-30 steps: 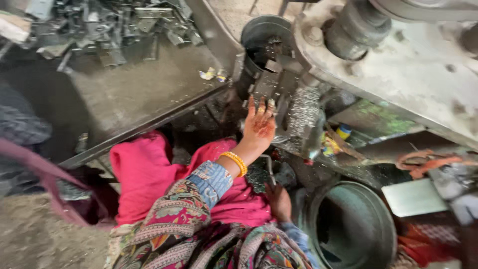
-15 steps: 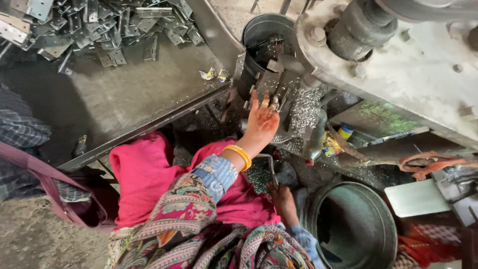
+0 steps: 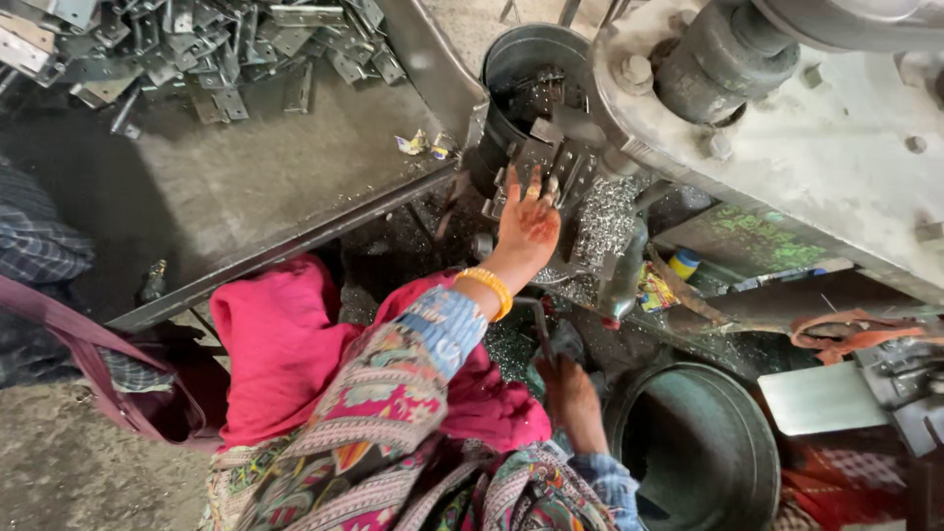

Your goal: The person picks up metal hinge pieces from a bin and places them one at a time into a mechanical punch press, then uses their other hand to operate a lever that stamps the metal.

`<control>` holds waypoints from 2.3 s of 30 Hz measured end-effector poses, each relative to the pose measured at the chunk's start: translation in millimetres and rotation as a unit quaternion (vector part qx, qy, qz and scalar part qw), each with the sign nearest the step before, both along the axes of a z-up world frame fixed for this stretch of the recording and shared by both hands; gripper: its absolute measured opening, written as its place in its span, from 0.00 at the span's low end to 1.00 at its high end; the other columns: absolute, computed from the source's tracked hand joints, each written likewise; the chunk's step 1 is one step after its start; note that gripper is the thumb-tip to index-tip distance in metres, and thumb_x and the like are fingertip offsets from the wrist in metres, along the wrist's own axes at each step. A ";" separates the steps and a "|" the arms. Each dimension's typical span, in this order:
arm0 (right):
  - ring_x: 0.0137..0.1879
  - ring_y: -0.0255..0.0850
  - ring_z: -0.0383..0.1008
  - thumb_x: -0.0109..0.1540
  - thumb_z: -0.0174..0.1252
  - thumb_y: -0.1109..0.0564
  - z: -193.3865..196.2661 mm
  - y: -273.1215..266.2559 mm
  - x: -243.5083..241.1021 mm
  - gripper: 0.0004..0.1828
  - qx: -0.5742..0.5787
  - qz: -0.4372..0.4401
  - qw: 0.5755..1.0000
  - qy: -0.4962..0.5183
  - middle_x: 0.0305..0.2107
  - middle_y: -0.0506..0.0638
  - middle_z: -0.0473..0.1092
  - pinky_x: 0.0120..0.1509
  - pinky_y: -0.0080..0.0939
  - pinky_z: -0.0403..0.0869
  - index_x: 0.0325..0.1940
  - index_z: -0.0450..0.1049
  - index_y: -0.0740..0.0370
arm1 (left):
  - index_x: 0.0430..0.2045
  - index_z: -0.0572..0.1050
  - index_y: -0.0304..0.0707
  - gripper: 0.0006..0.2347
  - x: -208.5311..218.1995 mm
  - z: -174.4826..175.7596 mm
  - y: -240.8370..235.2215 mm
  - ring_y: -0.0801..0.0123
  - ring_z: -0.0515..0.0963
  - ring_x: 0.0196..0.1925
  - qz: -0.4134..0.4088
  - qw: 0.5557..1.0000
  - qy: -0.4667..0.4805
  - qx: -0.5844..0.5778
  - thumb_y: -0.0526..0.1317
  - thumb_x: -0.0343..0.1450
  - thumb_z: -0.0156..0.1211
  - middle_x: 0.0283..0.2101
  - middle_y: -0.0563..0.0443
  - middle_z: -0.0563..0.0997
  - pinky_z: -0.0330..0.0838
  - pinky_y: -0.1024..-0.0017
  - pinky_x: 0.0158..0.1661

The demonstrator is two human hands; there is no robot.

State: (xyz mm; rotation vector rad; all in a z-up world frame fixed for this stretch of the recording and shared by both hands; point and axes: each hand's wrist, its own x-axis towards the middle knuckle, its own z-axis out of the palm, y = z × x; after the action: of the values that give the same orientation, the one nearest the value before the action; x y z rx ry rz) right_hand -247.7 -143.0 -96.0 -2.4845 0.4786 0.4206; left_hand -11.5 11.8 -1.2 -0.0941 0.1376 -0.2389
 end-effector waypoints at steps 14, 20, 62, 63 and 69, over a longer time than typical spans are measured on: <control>0.48 0.61 0.78 0.63 0.55 0.34 53.4 25.4 -31.9 0.28 -0.153 -0.011 0.988 -0.024 0.39 0.59 0.80 0.50 0.57 0.74 0.62 0.71 0.49 | 0.48 0.76 0.41 0.20 -43.8 53.9 88.7 0.52 0.72 0.65 -0.209 -0.161 0.305 -0.915 0.39 0.60 0.62 0.59 0.48 0.75 0.61 0.49 0.64; 0.47 0.57 0.81 0.65 0.53 0.34 138.3 27.7 7.6 0.26 -0.221 -0.009 0.946 -0.237 0.47 0.55 0.79 0.47 0.58 0.77 0.60 0.75 0.48 | 0.51 0.77 0.45 0.19 3.4 31.3 242.2 0.51 0.76 0.57 -0.131 -0.127 0.050 -0.982 0.40 0.65 0.65 0.56 0.43 0.77 0.67 0.53 0.57; 0.53 0.59 0.76 0.64 0.61 0.43 214.6 119.2 16.0 0.31 -0.130 0.142 0.923 -0.334 0.49 0.60 0.74 0.50 0.56 0.74 0.67 0.69 0.58 | 0.55 0.73 0.33 0.24 -107.4 51.8 176.9 0.61 0.79 0.51 -0.175 -0.657 0.189 -0.709 0.27 0.63 0.67 0.52 0.40 0.82 0.75 0.66 0.51; 0.52 0.61 0.75 0.61 0.63 0.46 210.5 132.4 21.6 0.34 -0.105 0.157 0.914 -0.359 0.49 0.62 0.73 0.49 0.57 0.74 0.69 0.66 0.61 | 0.53 0.75 0.32 0.21 -120.8 45.3 144.4 0.62 0.81 0.48 -0.147 -0.640 0.189 -0.730 0.27 0.64 0.67 0.47 0.41 0.83 0.76 0.67 0.50; 0.60 0.65 0.73 0.60 0.67 0.60 172.7 115.1 33.4 0.36 0.038 0.163 0.898 -0.408 0.56 0.69 0.72 0.61 0.56 0.72 0.71 0.65 0.67 | 0.50 0.75 0.30 0.16 -146.6 14.4 94.2 0.69 0.82 0.47 -0.076 -0.645 0.181 -0.738 0.27 0.67 0.65 0.45 0.47 0.83 0.76 0.71 0.50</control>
State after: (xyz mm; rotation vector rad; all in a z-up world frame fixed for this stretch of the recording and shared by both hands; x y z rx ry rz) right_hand -214.3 -27.9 76.6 -2.3872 -0.2935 -0.4814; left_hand -158.1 106.1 13.2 1.5996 -0.1137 0.0907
